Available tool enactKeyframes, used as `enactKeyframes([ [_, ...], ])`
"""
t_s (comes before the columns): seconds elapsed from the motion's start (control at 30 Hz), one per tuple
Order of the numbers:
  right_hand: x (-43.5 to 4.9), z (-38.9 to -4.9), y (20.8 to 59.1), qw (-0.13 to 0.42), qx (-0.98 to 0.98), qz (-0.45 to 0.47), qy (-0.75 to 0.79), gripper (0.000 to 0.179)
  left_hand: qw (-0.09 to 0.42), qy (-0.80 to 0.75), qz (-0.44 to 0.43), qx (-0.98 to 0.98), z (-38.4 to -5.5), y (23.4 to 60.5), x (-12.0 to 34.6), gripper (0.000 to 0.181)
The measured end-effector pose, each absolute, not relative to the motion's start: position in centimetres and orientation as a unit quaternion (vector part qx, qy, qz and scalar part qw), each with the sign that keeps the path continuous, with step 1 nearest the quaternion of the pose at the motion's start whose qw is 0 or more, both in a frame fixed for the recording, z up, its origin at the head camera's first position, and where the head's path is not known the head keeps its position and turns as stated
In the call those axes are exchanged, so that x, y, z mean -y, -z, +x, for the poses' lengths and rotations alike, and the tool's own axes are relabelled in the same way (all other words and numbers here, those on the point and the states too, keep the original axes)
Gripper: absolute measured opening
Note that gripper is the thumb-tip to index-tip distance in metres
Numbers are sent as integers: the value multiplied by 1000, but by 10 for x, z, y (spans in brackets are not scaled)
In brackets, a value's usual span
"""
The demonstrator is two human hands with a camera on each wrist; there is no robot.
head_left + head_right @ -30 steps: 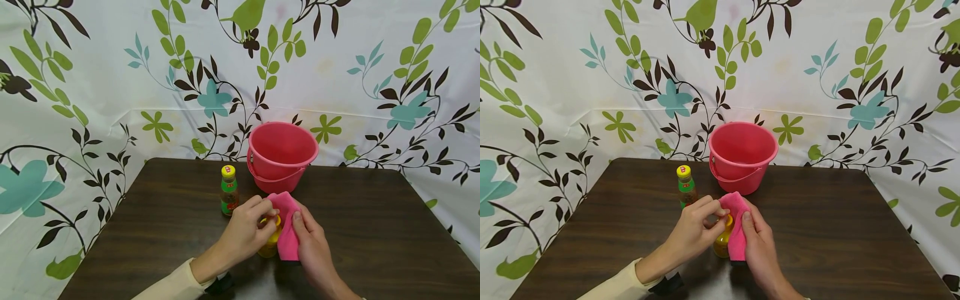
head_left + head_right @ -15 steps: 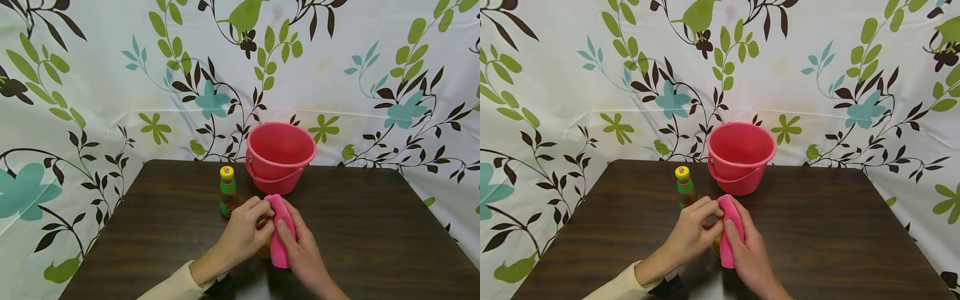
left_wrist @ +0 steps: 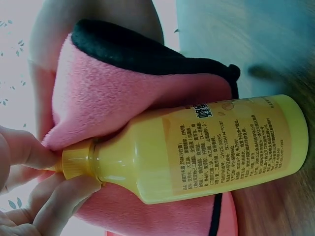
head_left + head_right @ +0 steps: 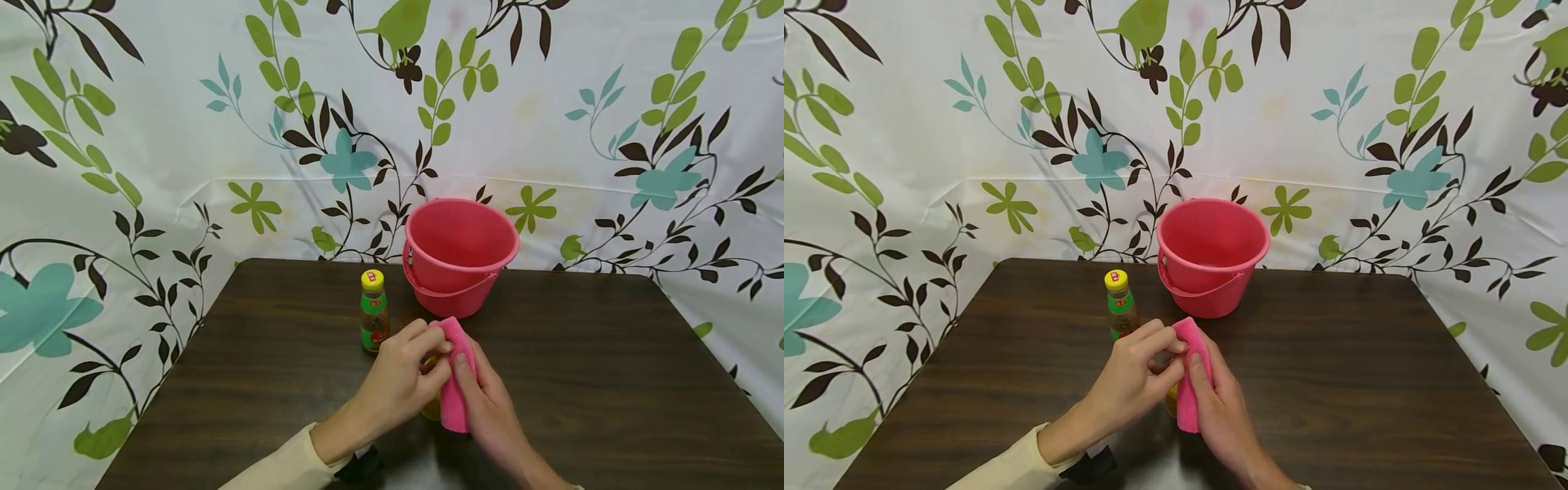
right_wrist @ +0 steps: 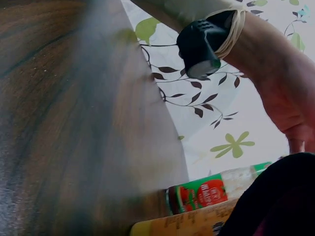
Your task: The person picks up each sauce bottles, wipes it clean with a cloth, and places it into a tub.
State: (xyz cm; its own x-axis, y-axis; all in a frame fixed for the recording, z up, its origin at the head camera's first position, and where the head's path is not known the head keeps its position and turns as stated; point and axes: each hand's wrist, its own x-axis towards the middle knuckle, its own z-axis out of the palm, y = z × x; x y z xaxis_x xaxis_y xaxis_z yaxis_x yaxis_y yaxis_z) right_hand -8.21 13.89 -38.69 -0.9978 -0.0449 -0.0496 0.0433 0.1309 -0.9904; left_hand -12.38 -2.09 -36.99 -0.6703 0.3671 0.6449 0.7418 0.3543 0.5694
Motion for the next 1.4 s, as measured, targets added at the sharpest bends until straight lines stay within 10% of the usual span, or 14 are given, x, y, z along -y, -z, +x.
enactKeyframes([
  [1.4, -150, -87, 426, 73, -730, 52, 677, 48, 163, 456, -327, 811, -123, 365, 20, 14],
])
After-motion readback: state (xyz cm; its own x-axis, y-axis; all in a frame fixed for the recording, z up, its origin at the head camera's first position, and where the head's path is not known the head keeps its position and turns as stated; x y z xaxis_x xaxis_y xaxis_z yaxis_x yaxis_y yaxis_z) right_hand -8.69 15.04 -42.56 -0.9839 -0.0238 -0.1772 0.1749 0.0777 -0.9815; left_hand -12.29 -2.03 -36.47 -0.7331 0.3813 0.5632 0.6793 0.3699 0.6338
